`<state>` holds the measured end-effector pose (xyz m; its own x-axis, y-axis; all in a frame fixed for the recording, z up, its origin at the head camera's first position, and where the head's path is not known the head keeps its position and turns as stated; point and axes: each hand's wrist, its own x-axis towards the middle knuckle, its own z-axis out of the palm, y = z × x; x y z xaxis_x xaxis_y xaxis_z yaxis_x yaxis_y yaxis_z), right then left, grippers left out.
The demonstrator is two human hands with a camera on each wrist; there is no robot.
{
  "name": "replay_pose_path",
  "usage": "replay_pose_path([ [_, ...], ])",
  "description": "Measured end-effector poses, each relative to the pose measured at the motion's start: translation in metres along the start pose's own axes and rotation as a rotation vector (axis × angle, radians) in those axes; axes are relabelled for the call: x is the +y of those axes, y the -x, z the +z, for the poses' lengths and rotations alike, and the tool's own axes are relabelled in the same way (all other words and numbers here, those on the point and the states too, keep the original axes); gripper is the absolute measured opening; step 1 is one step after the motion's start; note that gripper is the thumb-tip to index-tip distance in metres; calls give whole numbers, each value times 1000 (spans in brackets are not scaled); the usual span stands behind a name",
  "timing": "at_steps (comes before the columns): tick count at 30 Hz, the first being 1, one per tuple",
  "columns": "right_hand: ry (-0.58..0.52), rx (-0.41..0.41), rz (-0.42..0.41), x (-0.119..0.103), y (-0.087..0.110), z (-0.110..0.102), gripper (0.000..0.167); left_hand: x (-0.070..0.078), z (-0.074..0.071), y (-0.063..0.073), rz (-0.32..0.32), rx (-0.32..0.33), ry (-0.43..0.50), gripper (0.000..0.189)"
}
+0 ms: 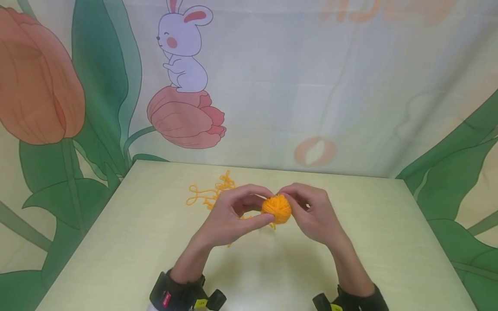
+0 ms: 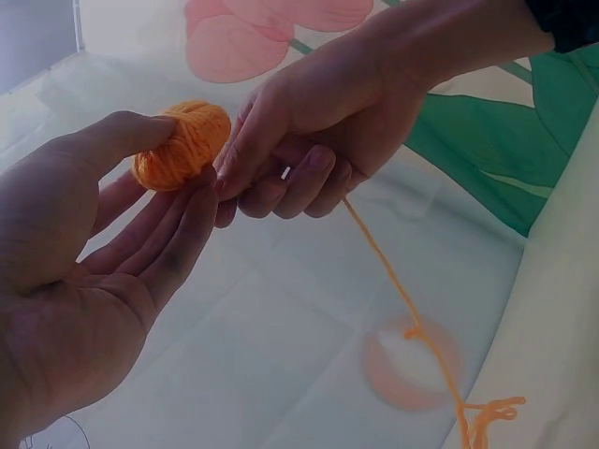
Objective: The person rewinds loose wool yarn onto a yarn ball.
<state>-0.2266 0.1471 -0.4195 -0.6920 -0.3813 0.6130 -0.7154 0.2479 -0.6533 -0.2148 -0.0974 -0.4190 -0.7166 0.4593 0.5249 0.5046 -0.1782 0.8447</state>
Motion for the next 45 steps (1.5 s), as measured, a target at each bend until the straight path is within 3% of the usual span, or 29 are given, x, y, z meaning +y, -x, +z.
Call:
replay_pose_path([
  [9, 54, -71, -14, 7, 1, 7, 15, -2, 0, -1, 6, 113, -19, 36],
  [17, 88, -97, -59, 1, 0, 9, 17, -5, -3, -4, -5, 218, -167, 34],
  [23, 123, -137, -111, -6, 1, 8, 15, -5, -4, -4, -15, 272, -183, 35],
  [35, 150, -133, -183, -20, 4, 3, 20, -10, -3, -4, -25, 293, -210, 37],
  [45, 122, -82, -193, -32, 5, -4, 22, -11, -2, -4, -25, 267, -238, 37],
])
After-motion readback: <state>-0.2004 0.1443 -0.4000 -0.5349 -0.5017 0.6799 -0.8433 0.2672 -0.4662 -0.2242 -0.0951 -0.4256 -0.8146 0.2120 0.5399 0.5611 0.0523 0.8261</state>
